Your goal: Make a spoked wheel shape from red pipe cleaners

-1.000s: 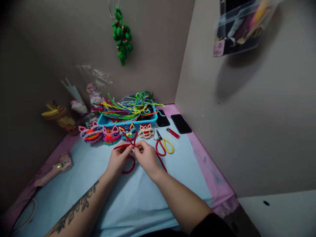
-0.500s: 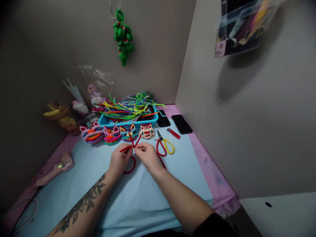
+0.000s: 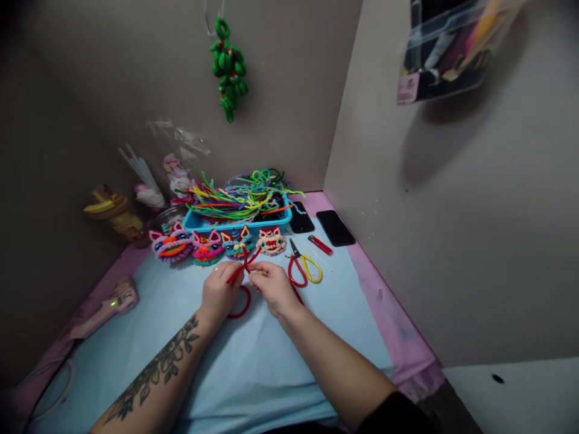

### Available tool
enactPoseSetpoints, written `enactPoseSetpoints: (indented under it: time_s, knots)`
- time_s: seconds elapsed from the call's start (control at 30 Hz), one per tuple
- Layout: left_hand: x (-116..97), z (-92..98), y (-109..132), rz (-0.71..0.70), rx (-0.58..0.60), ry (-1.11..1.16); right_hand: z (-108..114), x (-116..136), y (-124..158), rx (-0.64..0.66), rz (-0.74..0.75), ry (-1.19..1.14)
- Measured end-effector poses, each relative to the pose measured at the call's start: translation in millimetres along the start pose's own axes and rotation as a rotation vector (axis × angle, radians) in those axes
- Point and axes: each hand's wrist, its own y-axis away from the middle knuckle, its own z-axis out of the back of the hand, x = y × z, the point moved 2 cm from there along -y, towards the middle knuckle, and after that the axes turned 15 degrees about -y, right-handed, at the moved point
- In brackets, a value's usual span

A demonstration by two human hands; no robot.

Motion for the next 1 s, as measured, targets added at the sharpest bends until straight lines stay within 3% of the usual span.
enactPoseSetpoints:
  time_s: [0.33, 0.47, 0.63, 0.73, 0.83, 1.0]
  knots:
    - [0, 1.2, -1, 0.016, 0.005, -0.052, -3, 0, 2, 0.057, 0.025, -0.019]
    - [2, -1.0, 0, 0.109, 0.030, 0.028, -3, -2, 3, 0.072, 0.048, 0.018]
    - [5, -4.2, -2, 0.500, 0.191, 0.351, -4, -1, 7, 0.097, 0.184, 0.321]
    - [3, -5.7, -5, 0.788, 0.290, 0.611, -7, 0, 12, 0.144, 0.461, 0.667]
    - [0, -7.9, -6, 1.004, 0.280, 0.905, -9, -1, 14, 0.221, 0.735, 1.011]
    - [-4, -13.8, -3, 1.190, 0.220, 1.107, -11, -7, 14, 0.241, 0.922, 1.416]
